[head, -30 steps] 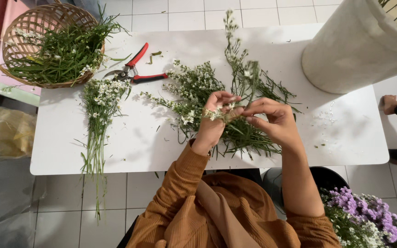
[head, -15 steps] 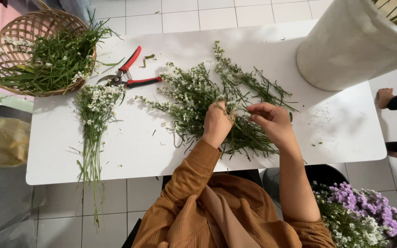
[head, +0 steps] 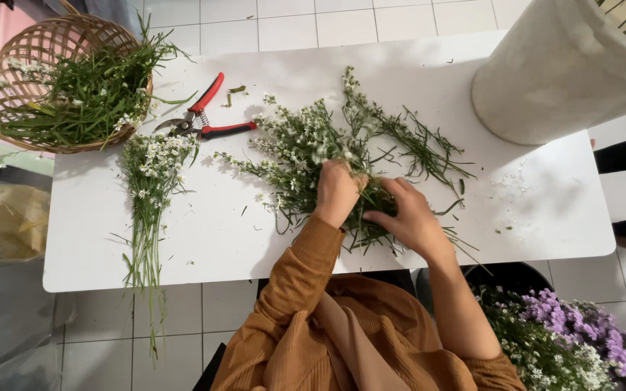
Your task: The person trims white flowers on a white table using pruning shears, removing leaves and cutting stems. They gather trimmed pieces and place them into a basket while continuing to process additional stems.
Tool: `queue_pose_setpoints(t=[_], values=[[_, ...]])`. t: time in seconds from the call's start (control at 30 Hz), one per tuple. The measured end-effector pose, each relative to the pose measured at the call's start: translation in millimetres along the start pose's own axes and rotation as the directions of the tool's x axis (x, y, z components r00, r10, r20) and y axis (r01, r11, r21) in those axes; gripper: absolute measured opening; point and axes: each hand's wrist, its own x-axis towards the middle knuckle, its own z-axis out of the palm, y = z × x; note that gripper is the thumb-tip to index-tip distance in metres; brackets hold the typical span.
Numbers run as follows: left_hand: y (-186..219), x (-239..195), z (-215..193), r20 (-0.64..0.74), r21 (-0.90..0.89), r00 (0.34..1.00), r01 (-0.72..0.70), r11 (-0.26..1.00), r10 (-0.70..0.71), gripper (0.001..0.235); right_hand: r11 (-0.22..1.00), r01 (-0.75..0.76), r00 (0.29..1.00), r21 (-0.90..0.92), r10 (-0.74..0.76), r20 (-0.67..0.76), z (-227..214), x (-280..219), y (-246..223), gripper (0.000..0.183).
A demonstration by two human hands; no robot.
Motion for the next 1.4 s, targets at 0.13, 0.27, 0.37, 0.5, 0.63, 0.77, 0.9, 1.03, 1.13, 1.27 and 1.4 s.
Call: queue_pose_setpoints(t=[0.13, 0.27, 0.37, 0.5, 0.63, 0.77, 0.9, 1.03, 1.13, 1.27, 1.4], values=[[29.7, -22.6, -14.8, -0.046, 0.026, 0.993, -0.11, 0.994, 0.111, 0.037, 0.978, 0.113, 0.972, 0.176, -0.072, -0.224, 6.6, -1.2, 17.5, 0.014], [36.1, -56.2, -42.6, -0.09, -0.155, 0.991, -0.112, 0.982, 0.098, 0.025, 0.961, 0.177, 0.919, 0.211, -0.085, -0.385, -12.7, -3.5, 22.0, 0.017], [34.4, -75.8, -54.2, -0.091, -0.303, 0.992, -0.108, 0.947, 0.085, 0.022, 0.941, 0.212, 0.875, 0.264, -0.062, -0.48, -10.2, 5.2, 35.8, 0.019], [23.2, -84.2, -63.4, -0.333, -0.558, 0.935, -0.3, 0.774, 0.122, 0.035, 0.976, 0.205, 0.891, 0.079, -0.153, -0.428, -0.1, 14.1, 39.2, 0.013], [15.0, -86.9, -75.4, -0.464, -0.571, 0.883, -0.353, 0.741, 0.063, 0.043, 0.995, 0.078, 0.956, -0.066, -0.094, -0.278, 4.6, 22.8, 28.1, 0.012], [4.5, -89.0, -90.6, -0.542, -0.513, 0.839, -0.371, 0.774, 0.043, 0.043, 0.993, -0.012, 0.957, -0.118, -0.023, -0.291, -17.9, 29.7, 40.1, 0.015], [6.3, -93.0, -97.9, -0.537, -0.534, 0.842, -0.383, 0.754, 0.047, 0.038, 0.952, -0.059, 0.994, -0.3, 0.028, -0.107, -28.4, 34.5, 36.9, 0.02], [8.9, -92.0, -80.0, -0.432, -0.662, 0.896, -0.389, 0.641, 0.097, 0.031, 0.878, 0.294, 0.924, -0.377, -0.362, -0.122, -17.1, 24.6, -1.8, 0.048], [5.1, -87.8, -62.2, -0.402, -0.642, 0.904, -0.391, 0.659, 0.145, 0.028, 0.991, 0.122, 0.99, -0.048, -0.118, 0.079, -3.7, 8.2, -57.6, 0.055], [9.3, -88.1, -56.8, -0.413, -0.558, 0.897, -0.385, 0.735, 0.157, 0.025, 0.971, 0.231, 0.969, -0.067, -0.223, 0.108, 7.9, 13.0, -47.8, 0.031], [29.1, -97.6, -65.9, -0.409, -0.54, 0.904, -0.346, 0.767, 0.12, 0.015, 0.993, 0.117, 0.99, -0.014, -0.115, 0.085, -8.3, 15.0, -32.6, 0.02]])
